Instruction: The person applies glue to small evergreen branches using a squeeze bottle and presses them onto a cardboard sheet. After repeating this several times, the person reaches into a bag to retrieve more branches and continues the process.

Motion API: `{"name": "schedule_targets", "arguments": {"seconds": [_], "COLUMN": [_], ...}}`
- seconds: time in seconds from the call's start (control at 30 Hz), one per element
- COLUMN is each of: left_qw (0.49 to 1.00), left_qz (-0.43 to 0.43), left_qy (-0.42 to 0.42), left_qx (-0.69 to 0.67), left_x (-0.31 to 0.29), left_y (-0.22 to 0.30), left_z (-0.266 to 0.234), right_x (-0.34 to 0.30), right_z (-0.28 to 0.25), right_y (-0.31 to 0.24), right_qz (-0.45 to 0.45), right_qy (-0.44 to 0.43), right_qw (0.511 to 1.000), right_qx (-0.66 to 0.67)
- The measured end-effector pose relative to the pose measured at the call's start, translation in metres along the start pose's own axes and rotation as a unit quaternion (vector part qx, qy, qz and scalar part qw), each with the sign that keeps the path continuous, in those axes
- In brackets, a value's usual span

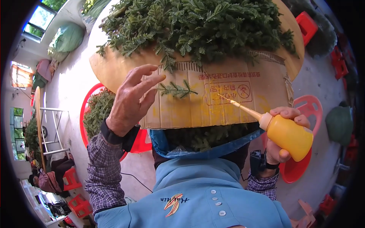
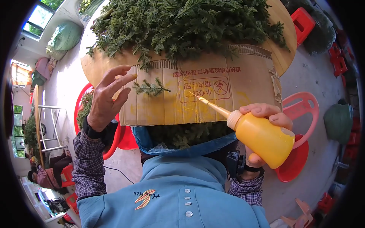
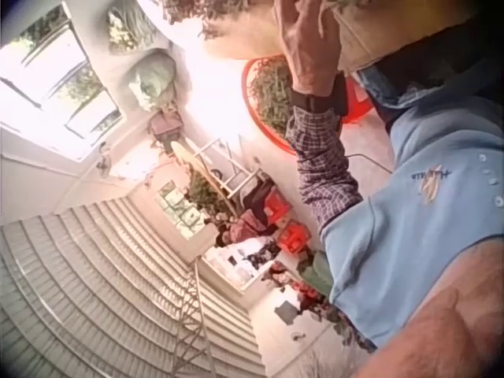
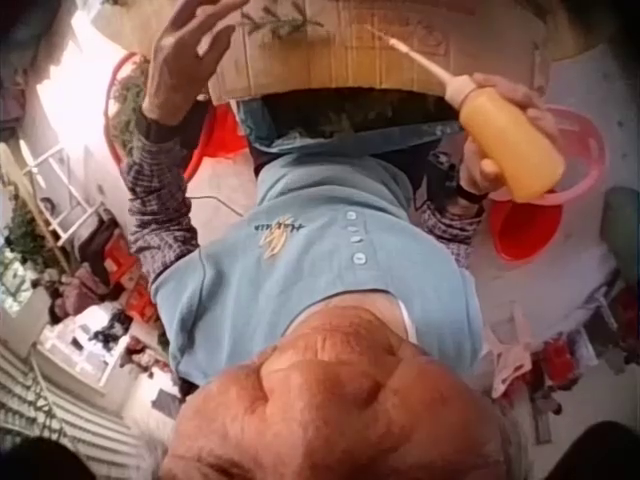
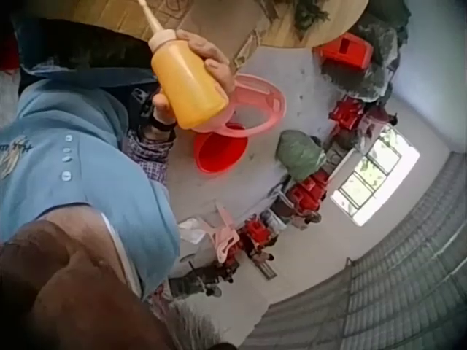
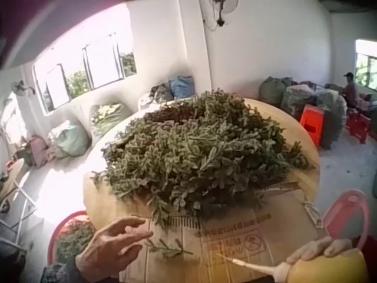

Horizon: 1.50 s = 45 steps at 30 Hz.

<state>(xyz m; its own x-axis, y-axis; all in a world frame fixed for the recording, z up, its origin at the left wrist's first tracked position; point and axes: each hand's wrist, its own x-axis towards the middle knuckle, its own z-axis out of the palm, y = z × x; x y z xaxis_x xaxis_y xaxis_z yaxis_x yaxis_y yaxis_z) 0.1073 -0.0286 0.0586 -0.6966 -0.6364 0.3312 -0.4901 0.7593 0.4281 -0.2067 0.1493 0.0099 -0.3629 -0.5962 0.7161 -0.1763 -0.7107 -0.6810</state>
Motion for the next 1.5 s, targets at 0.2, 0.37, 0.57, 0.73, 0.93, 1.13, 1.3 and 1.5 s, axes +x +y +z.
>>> {"name": "schedule_targets", "arguments": {"seconds": [0.2, 0.37, 0.57, 0.73, 0.93, 1.13, 1.3, 1.5], "left_qw": [0.993, 0.992, 0.990, 0.989, 0.990, 0.990, 0.990, 0.990], "left_qz": [-0.041, -0.078, -0.083, -0.085, -0.096, -0.103, -0.103, -0.099], "left_qy": [-0.006, 0.003, 0.002, 0.009, 0.012, 0.009, 0.008, 0.007], "left_qx": [0.111, 0.098, 0.116, 0.117, 0.107, 0.100, 0.097, 0.098], "left_x": [-0.024, -0.034, -0.033, -0.035, -0.037, -0.037, -0.038, -0.038], "left_y": [0.055, 0.052, 0.045, 0.044, 0.044, 0.044, 0.043, 0.043], "left_z": [0.009, 0.046, 0.059, 0.064, 0.065, 0.065, 0.065, 0.066], "right_x": [0.006, 0.016, 0.022, 0.025, 0.020, 0.020, 0.022, 0.020], "right_z": [0.001, 0.011, 0.026, 0.060, 0.078, 0.082, 0.077, 0.067], "right_y": [0.006, 0.009, 0.010, 0.024, 0.039, 0.047, 0.044, 0.038], "right_qz": [-0.005, -0.009, 0.004, 0.027, 0.055, 0.024, 0.042, 0.067], "right_qy": [-0.032, -0.054, -0.082, -0.114, -0.145, -0.147, -0.154, -0.143], "right_qw": [0.997, 0.993, 0.989, 0.985, 0.983, 0.985, 0.984, 0.984], "right_qx": [0.077, 0.100, 0.123, 0.128, 0.103, 0.085, 0.082, 0.088]}}
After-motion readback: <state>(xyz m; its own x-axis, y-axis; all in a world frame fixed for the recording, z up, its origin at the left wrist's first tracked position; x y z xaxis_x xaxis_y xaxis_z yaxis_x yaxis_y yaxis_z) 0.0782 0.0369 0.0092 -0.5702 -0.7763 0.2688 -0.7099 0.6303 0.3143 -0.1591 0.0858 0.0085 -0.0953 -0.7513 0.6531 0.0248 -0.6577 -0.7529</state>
